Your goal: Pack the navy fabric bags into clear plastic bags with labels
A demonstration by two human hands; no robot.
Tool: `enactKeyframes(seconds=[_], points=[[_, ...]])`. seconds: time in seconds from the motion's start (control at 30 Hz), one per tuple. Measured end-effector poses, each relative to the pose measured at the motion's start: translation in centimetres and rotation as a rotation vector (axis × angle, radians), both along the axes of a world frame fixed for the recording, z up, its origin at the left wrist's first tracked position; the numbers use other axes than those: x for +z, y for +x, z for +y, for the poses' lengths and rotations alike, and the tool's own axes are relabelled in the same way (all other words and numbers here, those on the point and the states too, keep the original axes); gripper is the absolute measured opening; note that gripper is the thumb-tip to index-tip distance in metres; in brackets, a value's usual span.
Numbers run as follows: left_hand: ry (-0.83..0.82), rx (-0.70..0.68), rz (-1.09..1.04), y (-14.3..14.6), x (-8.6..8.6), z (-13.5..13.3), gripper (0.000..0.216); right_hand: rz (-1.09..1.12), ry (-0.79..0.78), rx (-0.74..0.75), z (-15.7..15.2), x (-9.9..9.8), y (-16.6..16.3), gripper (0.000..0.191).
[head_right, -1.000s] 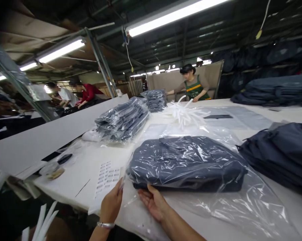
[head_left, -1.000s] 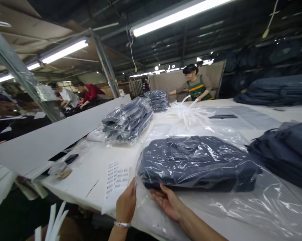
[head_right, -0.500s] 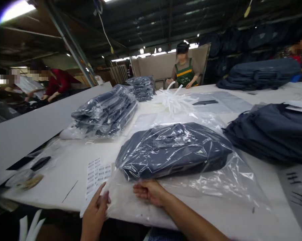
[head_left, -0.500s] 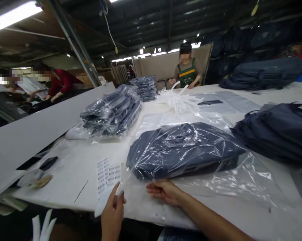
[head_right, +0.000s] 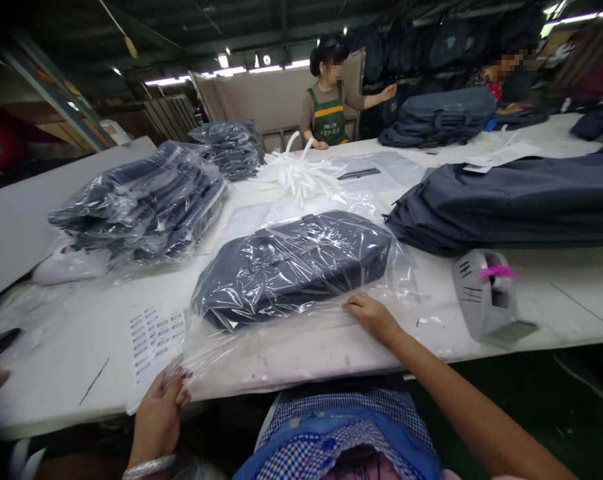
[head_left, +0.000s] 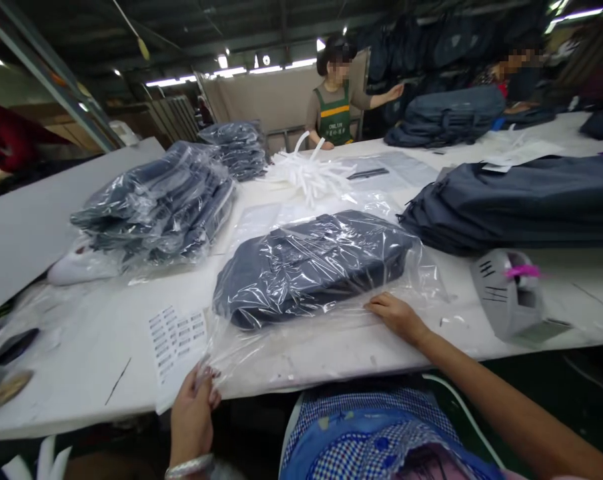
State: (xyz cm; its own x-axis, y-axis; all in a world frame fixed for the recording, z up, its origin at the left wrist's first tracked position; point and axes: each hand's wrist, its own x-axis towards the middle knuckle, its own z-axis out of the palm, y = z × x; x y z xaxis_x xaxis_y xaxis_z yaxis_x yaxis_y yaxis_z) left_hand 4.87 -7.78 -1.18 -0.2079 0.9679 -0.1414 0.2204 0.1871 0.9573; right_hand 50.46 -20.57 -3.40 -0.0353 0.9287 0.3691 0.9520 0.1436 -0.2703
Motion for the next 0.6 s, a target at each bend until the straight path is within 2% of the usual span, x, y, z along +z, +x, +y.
enactKeyframes(seconds=[0.17,0.23,0.3,0.4,0.47,0.5,0.6], points=[[0.046,-0.148,0.766,-4.5,0.2,-0.8,0.049,-0.083,0.053,0.024,-5.8,2.4,0.5,0.034],[0.078,-0.212,0.906,-5.9,0.4,-1.7,0.051,-0.078,0.019,0.103,-8.3,2.5,-0.6,0.032],[0.137,-0.248,0.961,-6.3,1.3,-2.8,0.057,-0.045,-0.028,0.169,-10.0,2.8,-1.9,0.029],[0.370,-0.215,0.990,-3.9,3.8,-4.3,0.064,0.056,-0.044,0.177,-10.3,4.1,-3.8,0.025],[0.575,-0.201,0.990,-0.8,5.7,-5.2,0.055,0.127,0.018,0.151,-9.1,5.1,-4.7,0.024],[0.665,-0.241,0.972,0.8,6.4,-5.4,0.047,0.145,0.052,0.152,-8.2,5.6,-5.0,0.024],[0.691,-0.327,0.924,3.7,6.8,-4.6,0.033,0.116,0.088,0.245,-5.5,6.0,-6.3,0.025]])
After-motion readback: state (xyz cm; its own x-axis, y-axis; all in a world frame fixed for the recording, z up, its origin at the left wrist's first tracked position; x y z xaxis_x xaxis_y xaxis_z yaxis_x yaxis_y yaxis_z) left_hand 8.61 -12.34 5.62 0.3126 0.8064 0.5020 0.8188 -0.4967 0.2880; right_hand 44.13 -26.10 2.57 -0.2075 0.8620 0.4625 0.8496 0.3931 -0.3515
